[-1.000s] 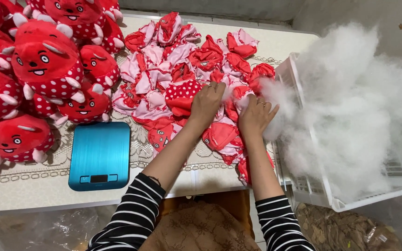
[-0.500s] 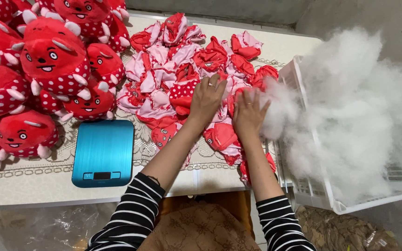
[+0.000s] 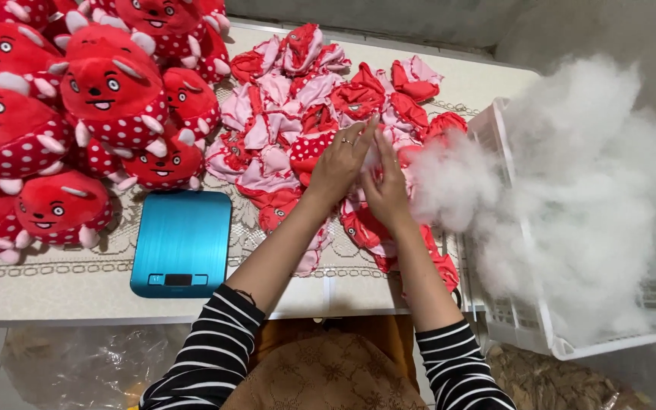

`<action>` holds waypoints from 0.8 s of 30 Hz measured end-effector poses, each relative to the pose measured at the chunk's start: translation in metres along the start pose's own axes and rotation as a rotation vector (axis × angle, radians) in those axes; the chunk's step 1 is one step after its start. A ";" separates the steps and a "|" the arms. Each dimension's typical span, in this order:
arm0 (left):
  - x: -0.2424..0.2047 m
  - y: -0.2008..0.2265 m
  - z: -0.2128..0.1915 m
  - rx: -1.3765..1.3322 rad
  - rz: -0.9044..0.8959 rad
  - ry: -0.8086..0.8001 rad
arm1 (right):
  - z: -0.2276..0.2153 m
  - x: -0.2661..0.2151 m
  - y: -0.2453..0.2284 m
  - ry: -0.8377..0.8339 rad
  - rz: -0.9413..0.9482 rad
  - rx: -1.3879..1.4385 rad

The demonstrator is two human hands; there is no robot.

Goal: Stuffing a small red plush toy with white fiberfill material at a factory workstation.

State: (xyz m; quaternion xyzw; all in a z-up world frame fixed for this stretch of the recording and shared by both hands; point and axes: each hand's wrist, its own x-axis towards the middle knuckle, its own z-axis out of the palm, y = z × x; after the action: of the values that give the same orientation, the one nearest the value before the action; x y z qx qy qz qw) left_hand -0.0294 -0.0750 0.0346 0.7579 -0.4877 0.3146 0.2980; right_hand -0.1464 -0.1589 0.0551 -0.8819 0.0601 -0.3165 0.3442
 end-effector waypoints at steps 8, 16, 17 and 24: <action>-0.021 -0.036 -0.019 -0.019 -0.032 -0.024 | 0.027 0.014 0.018 0.139 0.184 0.086; -0.039 -0.051 -0.043 -0.148 -0.215 -0.374 | 0.049 0.011 0.025 0.196 0.027 -0.057; -0.041 -0.050 -0.043 -0.128 -0.218 -0.432 | 0.052 0.008 0.018 0.147 -0.021 -0.058; -0.050 -0.056 -0.020 0.001 -0.284 -0.422 | 0.065 -0.011 0.034 0.076 -0.242 -0.223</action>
State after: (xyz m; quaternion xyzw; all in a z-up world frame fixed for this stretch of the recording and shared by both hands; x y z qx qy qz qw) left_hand 0.0024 -0.0123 0.0004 0.8678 -0.4277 0.1048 0.2304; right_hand -0.1124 -0.1436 -0.0091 -0.9029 0.0013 -0.3801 0.2009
